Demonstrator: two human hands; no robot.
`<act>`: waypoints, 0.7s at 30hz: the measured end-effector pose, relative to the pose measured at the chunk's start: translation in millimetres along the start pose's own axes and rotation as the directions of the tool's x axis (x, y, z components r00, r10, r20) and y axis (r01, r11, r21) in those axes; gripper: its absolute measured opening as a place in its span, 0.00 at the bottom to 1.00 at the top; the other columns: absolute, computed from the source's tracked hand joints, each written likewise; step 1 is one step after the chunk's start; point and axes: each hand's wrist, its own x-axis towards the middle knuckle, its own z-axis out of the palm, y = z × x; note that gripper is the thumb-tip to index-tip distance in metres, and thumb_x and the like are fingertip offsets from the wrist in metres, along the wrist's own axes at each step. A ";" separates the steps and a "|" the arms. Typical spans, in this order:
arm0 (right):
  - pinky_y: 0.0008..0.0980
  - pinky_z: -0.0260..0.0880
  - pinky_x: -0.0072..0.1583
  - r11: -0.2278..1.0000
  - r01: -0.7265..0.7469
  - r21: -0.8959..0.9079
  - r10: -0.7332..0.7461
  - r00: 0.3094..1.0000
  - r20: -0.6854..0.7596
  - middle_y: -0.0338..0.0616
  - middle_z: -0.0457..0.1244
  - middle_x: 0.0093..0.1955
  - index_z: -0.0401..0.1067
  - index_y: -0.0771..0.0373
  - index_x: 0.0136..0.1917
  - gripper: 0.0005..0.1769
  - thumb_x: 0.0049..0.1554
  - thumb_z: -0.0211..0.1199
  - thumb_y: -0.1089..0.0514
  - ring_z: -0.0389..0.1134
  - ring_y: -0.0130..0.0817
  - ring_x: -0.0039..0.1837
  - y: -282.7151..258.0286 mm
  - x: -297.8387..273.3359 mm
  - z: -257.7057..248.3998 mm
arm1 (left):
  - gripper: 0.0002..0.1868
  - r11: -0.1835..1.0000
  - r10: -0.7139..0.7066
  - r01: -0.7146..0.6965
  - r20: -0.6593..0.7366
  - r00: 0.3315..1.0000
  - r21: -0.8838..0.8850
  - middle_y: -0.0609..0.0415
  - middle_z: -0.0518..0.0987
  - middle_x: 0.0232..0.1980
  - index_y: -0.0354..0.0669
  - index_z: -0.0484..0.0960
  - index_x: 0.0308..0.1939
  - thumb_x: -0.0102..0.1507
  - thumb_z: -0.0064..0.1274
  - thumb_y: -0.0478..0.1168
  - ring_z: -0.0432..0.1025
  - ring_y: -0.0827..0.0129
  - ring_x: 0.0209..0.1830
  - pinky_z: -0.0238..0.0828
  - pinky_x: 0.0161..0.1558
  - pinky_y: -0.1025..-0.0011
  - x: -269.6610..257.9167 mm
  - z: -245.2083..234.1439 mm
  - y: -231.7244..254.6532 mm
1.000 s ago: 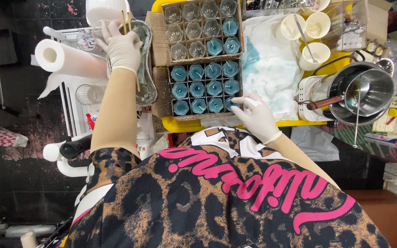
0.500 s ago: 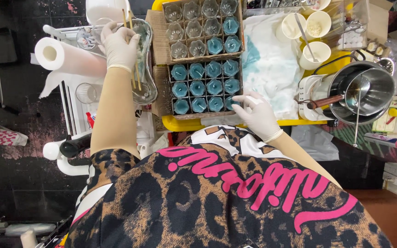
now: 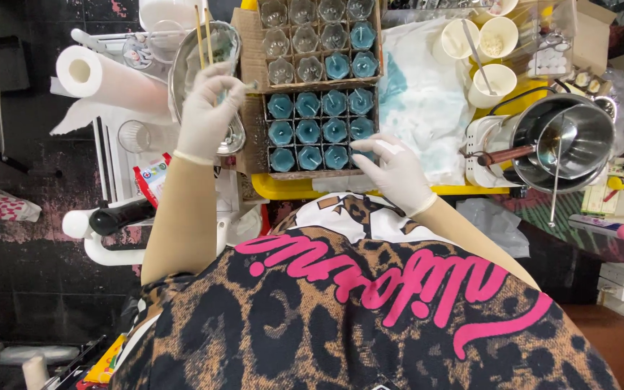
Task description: The person is threading candle wicks through metal tabs and placing them into small glass jars for candle production.
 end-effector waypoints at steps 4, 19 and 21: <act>0.30 0.67 0.54 0.993 -0.013 0.115 0.012 1.000 0.008 0.42 0.67 0.52 0.78 0.60 0.57 0.12 0.60 0.65 0.57 0.68 0.35 0.52 -12.2 4.2 -5.2 | 0.07 0.996 -0.006 0.017 0.123 0.992 -0.083 0.50 0.71 0.68 0.41 0.83 0.45 0.68 0.59 0.40 0.65 0.64 0.69 0.58 0.71 0.69 -26.4 29.0 31.2; 0.24 0.63 0.61 0.637 -0.227 0.737 0.064 0.968 0.242 0.37 0.60 0.62 0.73 0.65 0.57 0.09 0.64 0.59 0.61 0.62 0.21 0.60 14.4 -20.4 -5.7 | 0.06 0.944 0.209 -0.294 0.423 0.882 0.147 0.51 0.70 0.68 0.53 0.84 0.43 0.63 0.62 0.37 0.53 0.44 0.79 0.46 0.77 0.49 -67.7 110.9 93.3; 0.23 0.62 0.59 0.725 -0.181 0.665 0.068 0.979 0.192 0.38 0.61 0.61 0.72 0.66 0.54 0.07 0.64 0.60 0.62 0.61 0.21 0.57 11.7 -26.1 -14.9 | 0.06 0.909 0.241 -0.354 0.414 0.878 0.222 0.52 0.71 0.67 0.55 0.85 0.41 0.62 0.65 0.39 0.54 0.44 0.79 0.41 0.76 0.41 -68.5 118.8 101.6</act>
